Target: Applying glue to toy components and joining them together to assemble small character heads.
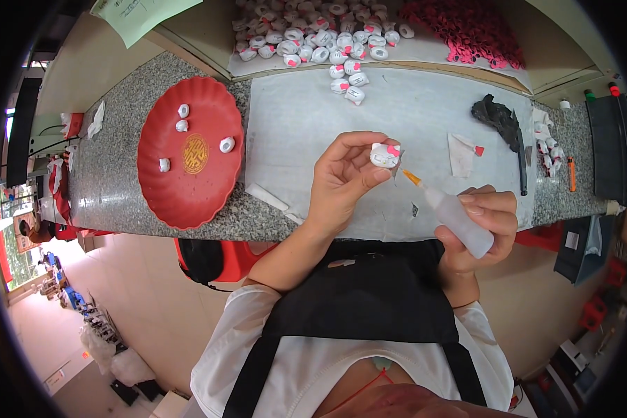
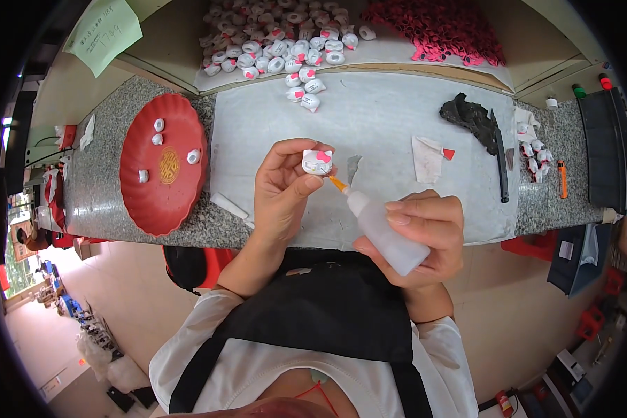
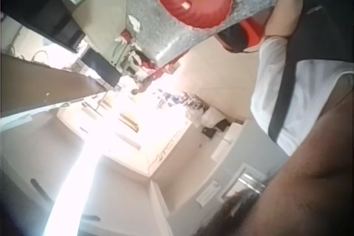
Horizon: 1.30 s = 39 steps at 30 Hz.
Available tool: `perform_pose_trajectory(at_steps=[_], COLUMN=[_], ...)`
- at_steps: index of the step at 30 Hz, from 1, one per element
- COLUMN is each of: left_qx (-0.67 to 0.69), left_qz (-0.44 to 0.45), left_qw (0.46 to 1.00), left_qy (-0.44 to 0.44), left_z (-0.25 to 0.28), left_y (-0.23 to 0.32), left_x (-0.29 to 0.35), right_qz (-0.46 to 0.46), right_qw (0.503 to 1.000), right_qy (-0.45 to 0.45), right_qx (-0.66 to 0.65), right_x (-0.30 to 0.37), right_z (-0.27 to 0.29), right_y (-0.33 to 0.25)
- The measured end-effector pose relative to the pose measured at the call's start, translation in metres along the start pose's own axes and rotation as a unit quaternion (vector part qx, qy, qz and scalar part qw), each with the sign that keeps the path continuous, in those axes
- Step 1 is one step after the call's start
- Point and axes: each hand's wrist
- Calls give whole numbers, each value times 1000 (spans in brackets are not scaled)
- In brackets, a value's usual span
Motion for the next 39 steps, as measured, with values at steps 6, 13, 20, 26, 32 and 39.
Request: perform_pose_trajectory(at_steps=[6,13,20,26,32,39], left_qx=[-2,-16,-7,-1,-6,-15], left_qz=[2,-3,3,7,10,10], left_qw=[1000,1000,1000,1000,1000,1000], left_qy=[-12,-13,-8,-21,-19,-23], left_z=[-1,0,-2,-2,-2,-1], left_y=[-4,-6,-5,-4,-6,-6], left_x=[-5,-5,-4,-3,-1,-2], right_qz=[-5,-5,6,20,22,19], right_qw=[1000,1000,1000,1000,1000,1000], right_qy=[-6,-15,-23,-8,-21,-19], right_qx=[-5,-4,12,9,0,2], right_x=[-2,-1,-2,0,3,2], right_z=[0,0,4,2,1,1], right_y=[2,3,2,4,3,3])
Point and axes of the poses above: each hand's wrist, its own x-axis away from the middle knuckle, its own z-axis out of the back of the hand, y = z × x, and after that the axes turned 1 degree about -x, right-handed
